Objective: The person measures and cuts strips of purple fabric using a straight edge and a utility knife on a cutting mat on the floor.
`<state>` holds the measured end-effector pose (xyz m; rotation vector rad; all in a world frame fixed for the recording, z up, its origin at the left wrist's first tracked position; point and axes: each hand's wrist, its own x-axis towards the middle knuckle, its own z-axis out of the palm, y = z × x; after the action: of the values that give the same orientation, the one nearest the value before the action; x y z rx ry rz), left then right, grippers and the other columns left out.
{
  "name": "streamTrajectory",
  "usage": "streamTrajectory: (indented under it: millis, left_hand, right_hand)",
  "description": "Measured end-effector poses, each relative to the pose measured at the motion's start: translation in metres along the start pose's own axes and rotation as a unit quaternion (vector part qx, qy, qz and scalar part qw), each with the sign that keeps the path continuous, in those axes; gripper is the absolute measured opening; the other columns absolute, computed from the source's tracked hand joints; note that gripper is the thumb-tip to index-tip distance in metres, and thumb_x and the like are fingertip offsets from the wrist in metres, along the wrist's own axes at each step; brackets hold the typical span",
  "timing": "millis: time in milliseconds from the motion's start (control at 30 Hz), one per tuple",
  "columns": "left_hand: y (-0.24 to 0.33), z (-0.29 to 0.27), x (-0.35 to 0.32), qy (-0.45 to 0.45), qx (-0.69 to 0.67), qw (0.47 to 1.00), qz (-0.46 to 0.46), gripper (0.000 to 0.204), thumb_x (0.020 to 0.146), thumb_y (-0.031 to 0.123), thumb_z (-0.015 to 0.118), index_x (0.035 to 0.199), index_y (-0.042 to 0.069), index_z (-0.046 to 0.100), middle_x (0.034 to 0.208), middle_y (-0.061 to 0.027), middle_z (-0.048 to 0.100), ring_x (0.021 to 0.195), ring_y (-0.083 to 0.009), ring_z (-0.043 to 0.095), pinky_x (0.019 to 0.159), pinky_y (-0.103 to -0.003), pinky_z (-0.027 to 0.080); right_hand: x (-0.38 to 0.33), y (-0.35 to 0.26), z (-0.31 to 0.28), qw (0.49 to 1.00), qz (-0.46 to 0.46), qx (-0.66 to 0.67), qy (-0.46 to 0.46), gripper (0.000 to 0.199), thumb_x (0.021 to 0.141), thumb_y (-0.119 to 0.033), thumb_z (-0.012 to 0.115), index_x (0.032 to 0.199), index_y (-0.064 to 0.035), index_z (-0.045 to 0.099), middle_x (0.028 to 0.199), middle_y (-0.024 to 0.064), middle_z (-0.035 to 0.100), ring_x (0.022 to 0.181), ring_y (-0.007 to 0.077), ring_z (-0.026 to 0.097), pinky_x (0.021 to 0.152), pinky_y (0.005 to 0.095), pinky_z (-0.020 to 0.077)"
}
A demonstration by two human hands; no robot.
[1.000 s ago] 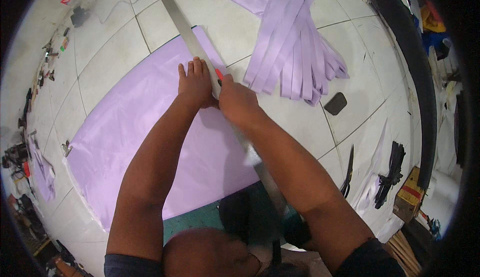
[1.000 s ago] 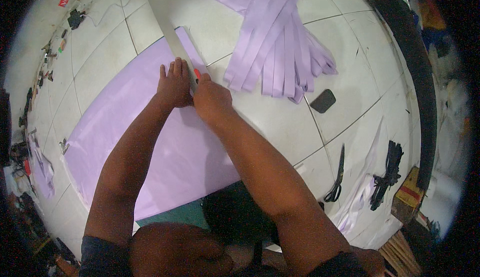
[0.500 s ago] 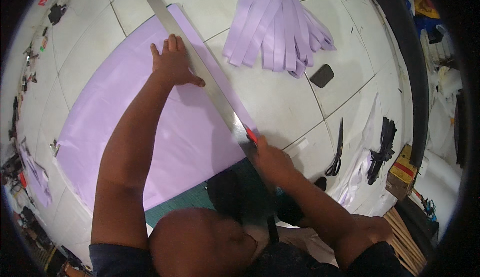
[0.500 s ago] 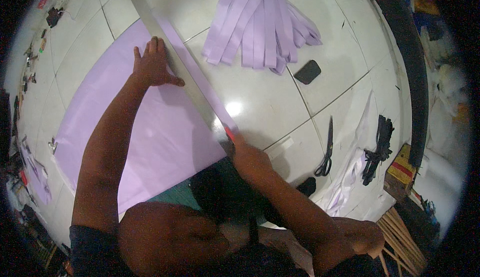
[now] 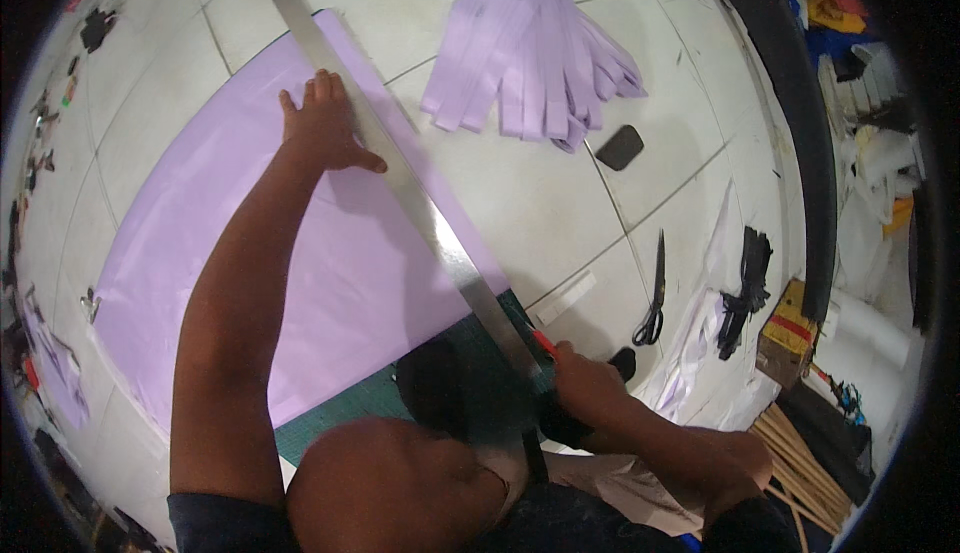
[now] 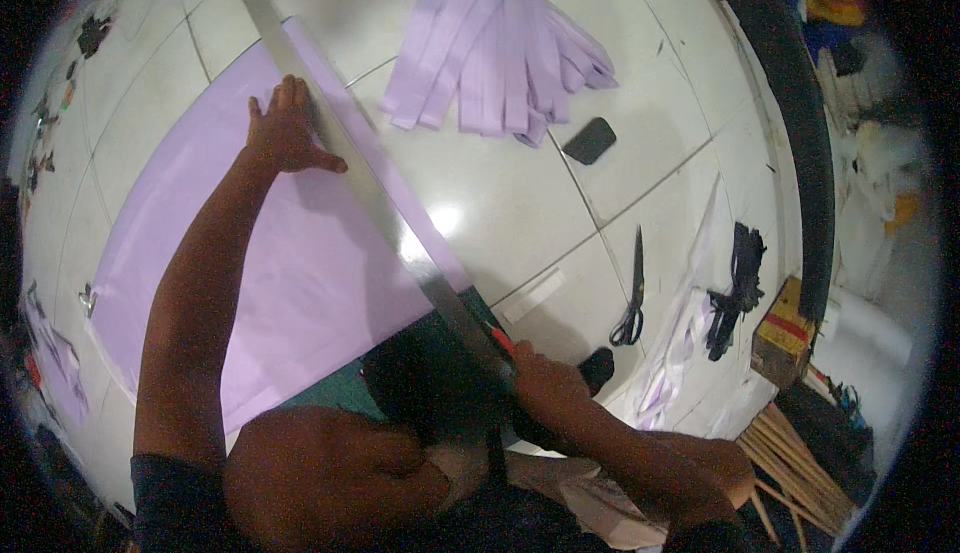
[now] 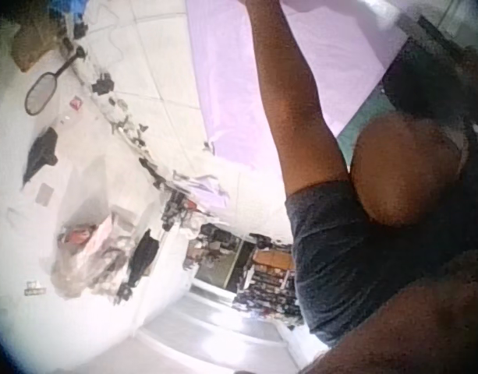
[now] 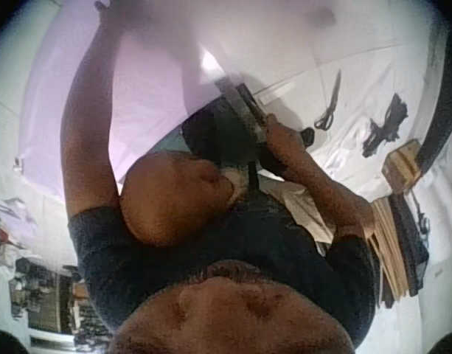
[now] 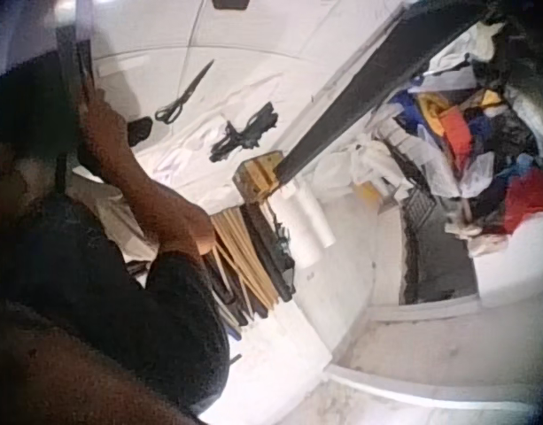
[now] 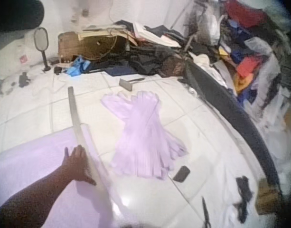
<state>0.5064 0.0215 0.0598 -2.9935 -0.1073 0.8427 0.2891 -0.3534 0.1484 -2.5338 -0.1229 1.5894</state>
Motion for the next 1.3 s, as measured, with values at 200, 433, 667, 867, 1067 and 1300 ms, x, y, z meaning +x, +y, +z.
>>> streamTrajectory:
  millis: [200,433,667,867,1067,1300]
  left_hand:
    - [-0.001,0.004,0.0,-0.003,0.023,1.0,-0.004,0.148,0.05,0.071,0.085,0.153,-0.009,0.014,0.161,-0.0255,0.017,0.15,-0.0376,0.021,0.117,-0.063,0.018]
    - [0.007,0.0,0.001,-0.014,0.03,0.999,-0.013,0.15,0.05,0.071,0.085,0.154,-0.007,0.013,0.162,-0.0235,0.016,0.15,-0.0357,0.019,0.118,-0.062,0.018]
    - [-0.001,0.006,0.002,0.0,0.026,0.999,-0.022,0.147,0.051,0.069,0.086,0.155,-0.006,0.013,0.161,-0.0225,0.017,0.151,-0.0352,0.019,0.118,-0.062,0.018]
    - [0.002,0.008,0.003,-0.005,0.024,1.0,-0.019,0.148,0.05,0.069,0.086,0.155,-0.005,0.012,0.162,-0.0228,0.016,0.151,-0.0353,0.018,0.118,-0.062,0.018]
    - [0.002,0.005,0.002,-0.01,0.022,1.0,-0.016,0.149,0.05,0.069,0.086,0.154,-0.007,0.011,0.162,-0.0244,0.015,0.151,-0.0355,0.018,0.117,-0.062,0.019]
    - [-0.002,0.015,0.006,0.014,0.063,0.998,-0.006,0.15,0.05,0.073,0.085,0.153,-0.009,0.014,0.161,-0.025,0.017,0.148,-0.0375,0.024,0.117,-0.062,0.02]
  right_hand:
    - [0.081,-0.068,-0.066,0.976,-0.115,0.046,0.176,0.024,0.099,-0.019,0.048,0.113,-0.0018,0.041,0.082,0.0289,0.065,0.08,0.0498,0.064,0.073,0.0592,0.0479]
    - [0.198,-0.188,-0.112,0.94,-0.204,0.055,0.268,0.027,0.096,-0.017,0.046,0.115,0.0019,0.043,0.098,0.028,0.067,0.089,0.0465,0.066,0.081,0.0551,0.0504]
    - [0.206,-0.214,-0.121,0.938,-0.225,0.079,0.251,0.022,0.097,-0.016,0.048,0.109,0.0021,0.043,0.095,0.0275,0.067,0.09,0.0469,0.066,0.08,0.0554,0.0504]
    - [0.206,-0.211,-0.119,0.936,-0.22,0.087,0.259,0.022,0.096,-0.014,0.05,0.109,0.0027,0.043,0.092,0.027,0.067,0.09,0.0463,0.067,0.08,0.056,0.0504]
    - [0.209,-0.208,-0.117,0.932,-0.224,0.072,0.276,0.022,0.095,-0.014,0.053,0.106,0.0034,0.045,0.089,0.0267,0.068,0.088,0.0457,0.067,0.08,0.0552,0.0512]
    - [0.197,-0.225,-0.137,0.943,-0.197,0.067,0.259,0.025,0.093,-0.014,0.055,0.11,0.0043,0.048,0.095,0.0279,0.068,0.093,0.0445,0.068,0.081,0.0536,0.0516]
